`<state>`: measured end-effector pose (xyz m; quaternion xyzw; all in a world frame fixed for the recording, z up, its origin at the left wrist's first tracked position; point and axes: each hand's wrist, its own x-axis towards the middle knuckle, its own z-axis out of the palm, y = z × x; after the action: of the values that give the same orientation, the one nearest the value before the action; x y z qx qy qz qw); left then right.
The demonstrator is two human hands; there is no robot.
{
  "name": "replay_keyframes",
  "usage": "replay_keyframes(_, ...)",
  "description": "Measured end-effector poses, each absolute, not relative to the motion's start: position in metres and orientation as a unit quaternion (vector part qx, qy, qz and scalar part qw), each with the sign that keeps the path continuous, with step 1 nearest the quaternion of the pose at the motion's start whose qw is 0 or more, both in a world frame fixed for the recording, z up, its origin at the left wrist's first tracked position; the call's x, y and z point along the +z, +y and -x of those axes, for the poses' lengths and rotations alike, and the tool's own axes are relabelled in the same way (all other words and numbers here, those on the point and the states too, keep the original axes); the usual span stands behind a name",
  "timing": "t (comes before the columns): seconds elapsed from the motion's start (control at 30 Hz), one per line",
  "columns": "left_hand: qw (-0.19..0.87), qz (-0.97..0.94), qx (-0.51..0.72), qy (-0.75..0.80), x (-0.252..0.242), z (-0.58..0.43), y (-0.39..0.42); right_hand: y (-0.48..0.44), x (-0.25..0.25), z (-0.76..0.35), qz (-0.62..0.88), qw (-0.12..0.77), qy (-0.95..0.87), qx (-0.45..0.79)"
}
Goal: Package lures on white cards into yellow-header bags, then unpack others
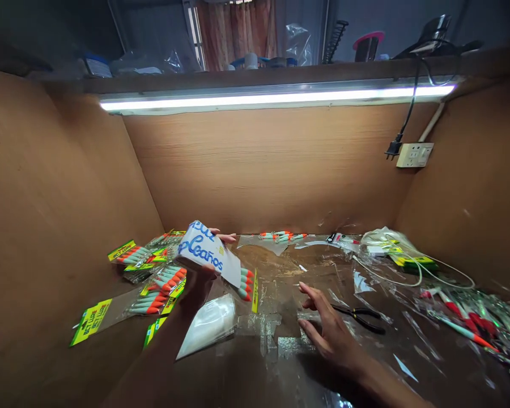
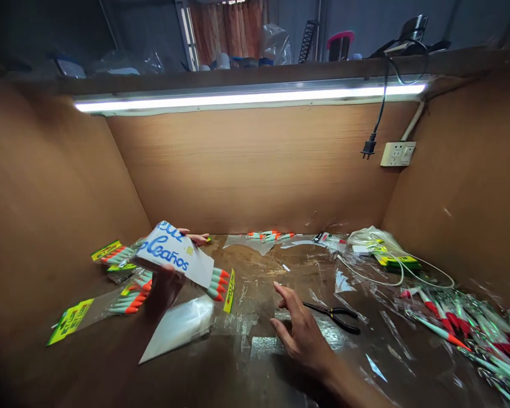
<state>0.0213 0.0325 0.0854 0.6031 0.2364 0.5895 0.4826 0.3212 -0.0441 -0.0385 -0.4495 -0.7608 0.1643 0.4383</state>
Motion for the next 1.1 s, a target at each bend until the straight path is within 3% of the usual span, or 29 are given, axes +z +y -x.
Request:
replay_keyframes(0.13, 0.467, -0.585, 0.643, 0.160, 0.090, -0.017, 0.028, -0.045, -0.041, -0.320, 0.454, 0.422, -0.762, 0.185)
replay_keyframes(0.33, 0.746, -0.413, 0.511, 0.106, 0.041, -0.033, 0.018, -0.035, -0.029, -0.317, 0.447, 0.448, -0.727, 0.267)
replay_keyframes(0.53, 0.829, -0.367, 0.413, 0.089, 0.004, -0.049, 0.009, 0.016, 0.013, -0.271, 0.386, 0.470, -0.698, 0.378)
replay_keyframes(0.63, 0.847, -0.372, 0.370, 0.091, -0.008, -0.047, 0.011, 0.039, 0.032, -0.242, 0.345, 0.428, -0.695, 0.463)
replay_keyframes(0.77, 0.807, -0.446, 0.373, 0.099, -0.010, -0.036, 0.011, 0.038, 0.055, -0.224, 0.263, 0.371, -0.705, 0.544)
replay_keyframes(0.93, 0.668, -0.586, 0.429, 0.162, 0.021, -0.023, 0.009, 0.023, 0.074, -0.232, 0.245, 0.467, -0.747, 0.406)
replay_keyframes(1.1, 0.528, -0.646, 0.521, 0.179, 0.044, -0.013, 0.013, 0.033, 0.075, -0.240, 0.285, 0.501, -0.720, 0.386)
